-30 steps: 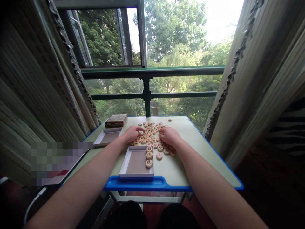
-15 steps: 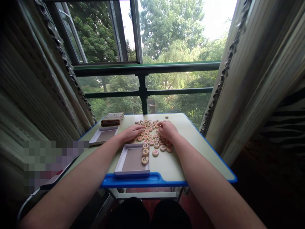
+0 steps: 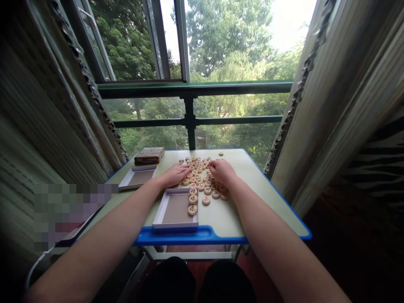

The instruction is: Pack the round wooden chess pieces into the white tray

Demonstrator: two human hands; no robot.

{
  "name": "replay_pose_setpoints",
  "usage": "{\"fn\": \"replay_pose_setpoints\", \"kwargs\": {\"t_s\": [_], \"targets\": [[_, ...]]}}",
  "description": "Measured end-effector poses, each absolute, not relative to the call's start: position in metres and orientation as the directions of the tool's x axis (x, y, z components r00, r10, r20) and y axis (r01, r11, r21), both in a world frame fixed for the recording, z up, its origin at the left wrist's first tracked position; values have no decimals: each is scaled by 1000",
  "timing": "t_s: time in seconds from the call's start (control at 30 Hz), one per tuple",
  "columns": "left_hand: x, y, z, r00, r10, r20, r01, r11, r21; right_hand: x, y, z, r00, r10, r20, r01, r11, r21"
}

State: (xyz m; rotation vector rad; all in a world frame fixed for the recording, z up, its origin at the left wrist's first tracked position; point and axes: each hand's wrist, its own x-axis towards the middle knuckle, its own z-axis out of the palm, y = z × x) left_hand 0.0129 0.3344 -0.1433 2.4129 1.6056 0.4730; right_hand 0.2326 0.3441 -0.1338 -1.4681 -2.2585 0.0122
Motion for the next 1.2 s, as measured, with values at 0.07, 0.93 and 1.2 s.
{"fn": "replay_pose_setpoints", "kwargs": {"t_s": [0.07, 0.93, 1.2], "targets": [[13, 333, -142, 370, 918, 141, 855, -396, 336, 232, 343, -132, -342, 866, 366, 868, 440, -230], [7, 336, -145, 471, 851, 230, 780, -524, 343, 227, 334, -127, -381, 855, 352, 858, 468, -210], [6, 340, -149, 417, 820, 393, 746, -555, 367, 227, 336, -129, -398, 839, 370, 851, 488, -193]]}}
